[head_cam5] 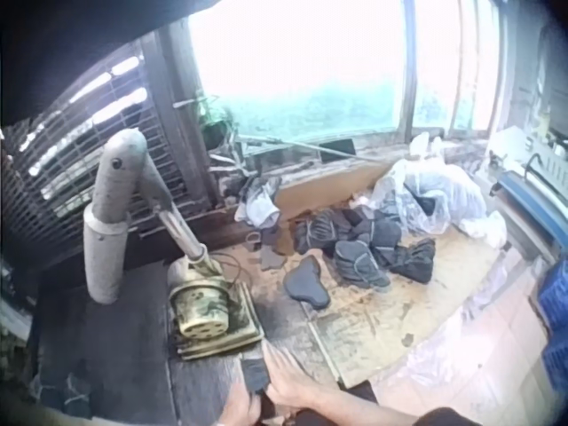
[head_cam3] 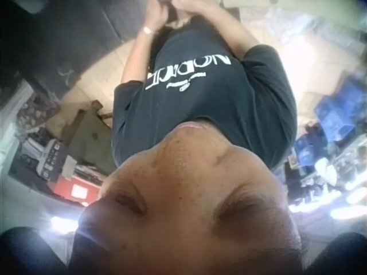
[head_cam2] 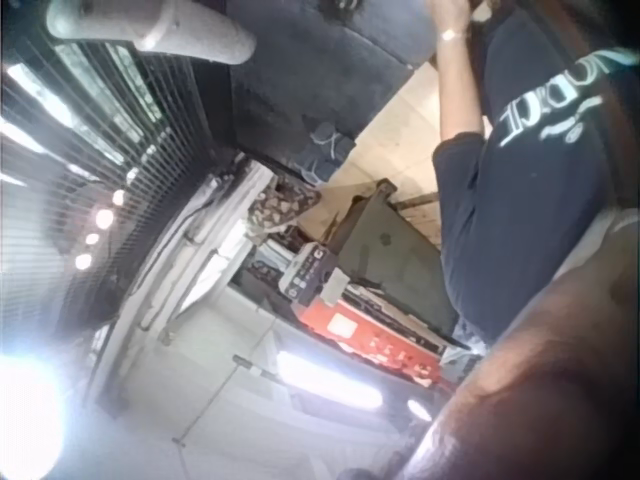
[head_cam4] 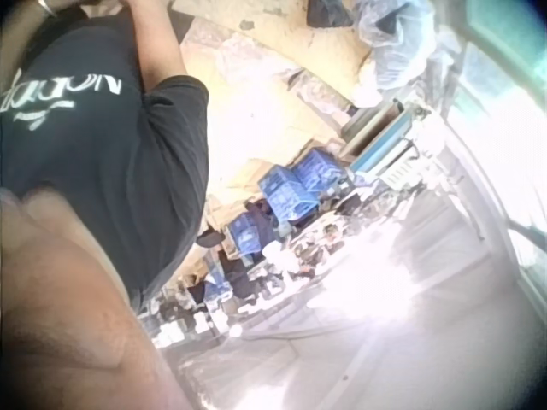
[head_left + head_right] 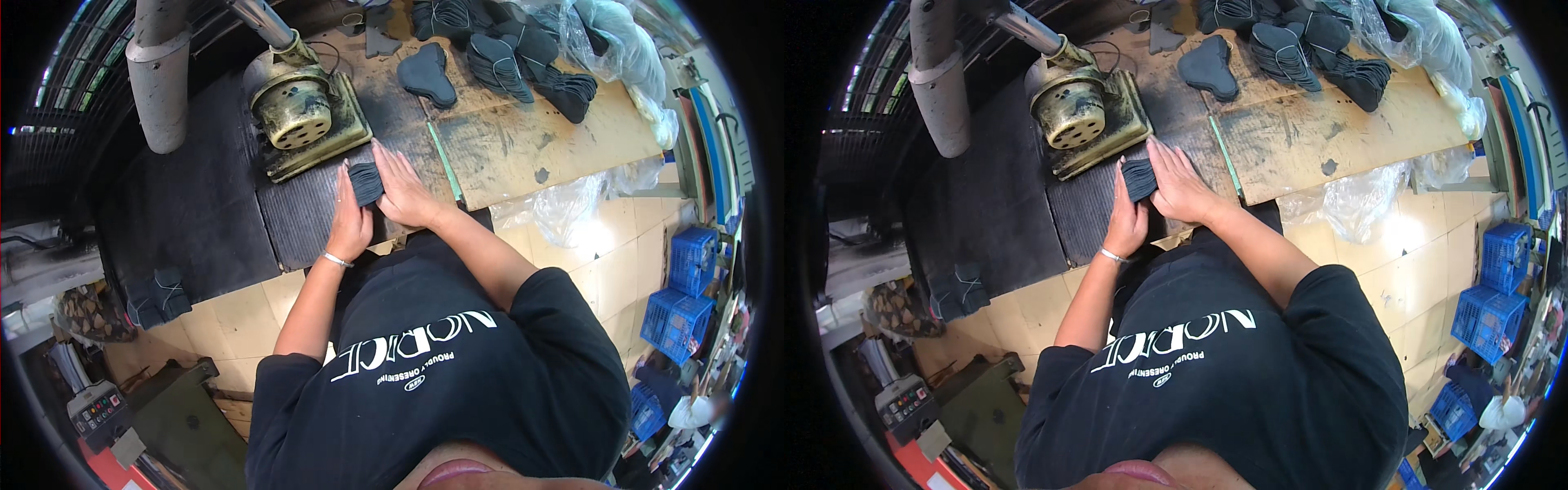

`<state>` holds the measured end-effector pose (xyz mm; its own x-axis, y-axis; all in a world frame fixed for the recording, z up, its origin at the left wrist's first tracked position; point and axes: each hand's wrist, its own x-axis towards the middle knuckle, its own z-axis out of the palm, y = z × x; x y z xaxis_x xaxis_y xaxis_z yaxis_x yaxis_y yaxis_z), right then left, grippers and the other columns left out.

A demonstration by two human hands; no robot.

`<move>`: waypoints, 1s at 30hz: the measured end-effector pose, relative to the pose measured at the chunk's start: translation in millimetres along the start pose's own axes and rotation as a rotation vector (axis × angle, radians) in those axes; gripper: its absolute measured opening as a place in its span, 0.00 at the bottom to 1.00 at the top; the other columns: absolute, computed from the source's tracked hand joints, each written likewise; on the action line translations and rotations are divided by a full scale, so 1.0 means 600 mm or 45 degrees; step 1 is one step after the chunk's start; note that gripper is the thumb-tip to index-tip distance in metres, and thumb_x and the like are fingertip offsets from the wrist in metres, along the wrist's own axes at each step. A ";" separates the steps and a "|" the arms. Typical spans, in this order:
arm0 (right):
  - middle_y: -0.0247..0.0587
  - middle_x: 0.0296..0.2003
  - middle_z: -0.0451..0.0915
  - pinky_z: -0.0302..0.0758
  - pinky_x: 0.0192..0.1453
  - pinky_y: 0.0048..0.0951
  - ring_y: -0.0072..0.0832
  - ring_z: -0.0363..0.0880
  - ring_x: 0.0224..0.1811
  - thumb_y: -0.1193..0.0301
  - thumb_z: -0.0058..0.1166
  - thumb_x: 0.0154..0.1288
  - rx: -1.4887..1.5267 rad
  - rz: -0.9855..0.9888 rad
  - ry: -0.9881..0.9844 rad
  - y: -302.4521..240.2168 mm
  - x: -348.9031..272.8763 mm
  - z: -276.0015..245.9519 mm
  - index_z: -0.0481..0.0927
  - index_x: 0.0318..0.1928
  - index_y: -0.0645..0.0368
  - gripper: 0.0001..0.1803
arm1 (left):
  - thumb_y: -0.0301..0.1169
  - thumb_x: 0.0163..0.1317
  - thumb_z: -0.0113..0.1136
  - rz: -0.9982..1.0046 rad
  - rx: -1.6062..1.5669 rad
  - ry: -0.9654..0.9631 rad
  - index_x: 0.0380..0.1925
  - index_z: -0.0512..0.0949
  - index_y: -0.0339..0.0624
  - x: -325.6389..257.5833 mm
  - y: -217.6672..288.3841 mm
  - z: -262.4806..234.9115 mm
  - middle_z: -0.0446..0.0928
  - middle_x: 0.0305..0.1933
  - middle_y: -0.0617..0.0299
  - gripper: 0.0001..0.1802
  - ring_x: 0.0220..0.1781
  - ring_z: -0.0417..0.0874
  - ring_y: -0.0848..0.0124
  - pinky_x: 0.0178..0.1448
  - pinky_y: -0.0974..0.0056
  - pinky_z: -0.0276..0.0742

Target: Organize and stack pre-cut shoe upper components at a factory workstation.

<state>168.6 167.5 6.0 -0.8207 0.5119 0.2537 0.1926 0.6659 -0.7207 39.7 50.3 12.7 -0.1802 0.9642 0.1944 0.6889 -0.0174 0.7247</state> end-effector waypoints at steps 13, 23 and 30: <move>0.68 0.53 0.71 0.65 0.62 0.51 0.59 0.69 0.56 0.73 0.51 0.49 0.173 0.044 0.220 -0.011 0.001 0.011 0.62 0.62 0.72 0.37 | 0.15 0.53 0.39 -0.215 -0.185 0.112 0.70 0.48 0.28 0.006 0.002 0.015 0.54 0.72 0.39 0.39 0.75 0.54 0.54 0.76 0.59 0.46; 0.62 0.71 0.47 0.38 0.77 0.51 0.48 0.39 0.77 0.72 0.51 0.50 0.088 0.191 0.081 -0.002 -0.024 0.028 0.42 0.71 0.72 0.49 | 0.28 0.65 0.43 0.012 -0.079 0.108 0.68 0.43 0.20 -0.025 -0.105 0.072 0.53 0.69 0.30 0.36 0.72 0.56 0.46 0.75 0.54 0.46; 0.61 0.61 0.64 0.54 0.72 0.46 0.50 0.60 0.67 0.73 0.48 0.55 0.071 0.081 -0.035 0.022 -0.009 0.001 0.51 0.68 0.71 0.41 | 0.24 0.65 0.40 0.087 -0.125 0.005 0.68 0.47 0.21 0.000 -0.089 0.021 0.56 0.69 0.34 0.32 0.71 0.60 0.49 0.74 0.55 0.52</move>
<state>175.4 173.2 -5.2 -0.8224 0.5366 0.1887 0.2154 0.6008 -0.7698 11.6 54.8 -34.3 -0.1378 0.9589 0.2481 0.6278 -0.1092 0.7707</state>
